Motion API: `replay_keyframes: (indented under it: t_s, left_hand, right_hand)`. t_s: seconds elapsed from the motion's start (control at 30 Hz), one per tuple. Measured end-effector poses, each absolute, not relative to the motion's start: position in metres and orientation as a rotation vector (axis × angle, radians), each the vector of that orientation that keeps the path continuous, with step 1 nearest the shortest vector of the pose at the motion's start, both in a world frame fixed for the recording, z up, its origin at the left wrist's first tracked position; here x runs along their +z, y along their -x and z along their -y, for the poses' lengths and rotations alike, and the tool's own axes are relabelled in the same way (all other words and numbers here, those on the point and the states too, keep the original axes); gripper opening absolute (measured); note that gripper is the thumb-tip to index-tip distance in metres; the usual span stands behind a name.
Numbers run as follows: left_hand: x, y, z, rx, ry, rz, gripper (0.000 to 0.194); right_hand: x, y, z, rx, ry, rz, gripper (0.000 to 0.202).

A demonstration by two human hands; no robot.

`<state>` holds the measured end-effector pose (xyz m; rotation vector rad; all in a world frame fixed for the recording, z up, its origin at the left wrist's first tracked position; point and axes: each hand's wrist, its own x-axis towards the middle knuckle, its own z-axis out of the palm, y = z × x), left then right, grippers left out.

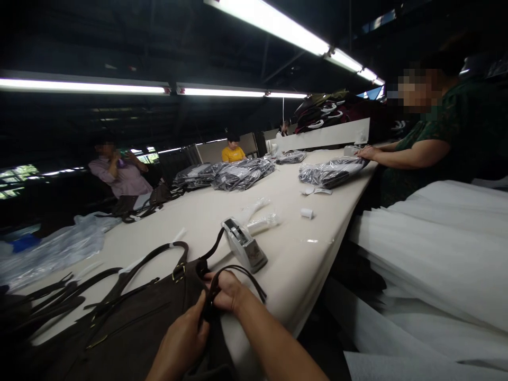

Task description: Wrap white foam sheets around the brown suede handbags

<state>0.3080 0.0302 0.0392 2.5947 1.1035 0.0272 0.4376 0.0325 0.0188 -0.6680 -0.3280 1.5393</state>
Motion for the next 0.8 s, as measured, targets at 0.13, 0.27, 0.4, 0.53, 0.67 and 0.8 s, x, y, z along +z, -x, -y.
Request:
replay_keyframes:
  t_s: [0.13,0.27,0.4,0.53,0.67,0.8]
  left_hand:
    - [0.033,-0.310,-0.030,-0.034,-2.605,-1.079,0.069]
    - [0.027,-0.304,-0.032,0.169,-2.383,-0.963,0.076]
    - [0.031,-0.290,-0.027,0.290,-2.115,-0.828,0.075]
    - [0.041,-0.279,-0.012,0.260,-2.009,-0.810,0.070]
    - [0.038,-0.271,0.011,0.295,-1.965,-1.011,0.082]
    - [0.029,-0.266,0.037,0.468,-1.973,-1.163,0.076]
  right_hand:
    - [0.026,-0.451,-0.029,1.558,0.623,0.421,0.030]
    - [0.022,-0.445,-0.035,1.358,0.938,0.703,0.035]
    - [0.010,-0.443,-0.053,0.942,1.467,0.899,0.028]
    - [-0.002,-0.448,-0.066,0.842,1.586,0.948,0.019]
    - [0.004,-0.452,-0.054,0.926,1.508,1.028,0.031]
    - [0.020,-0.460,-0.032,1.162,1.403,1.151,0.052]
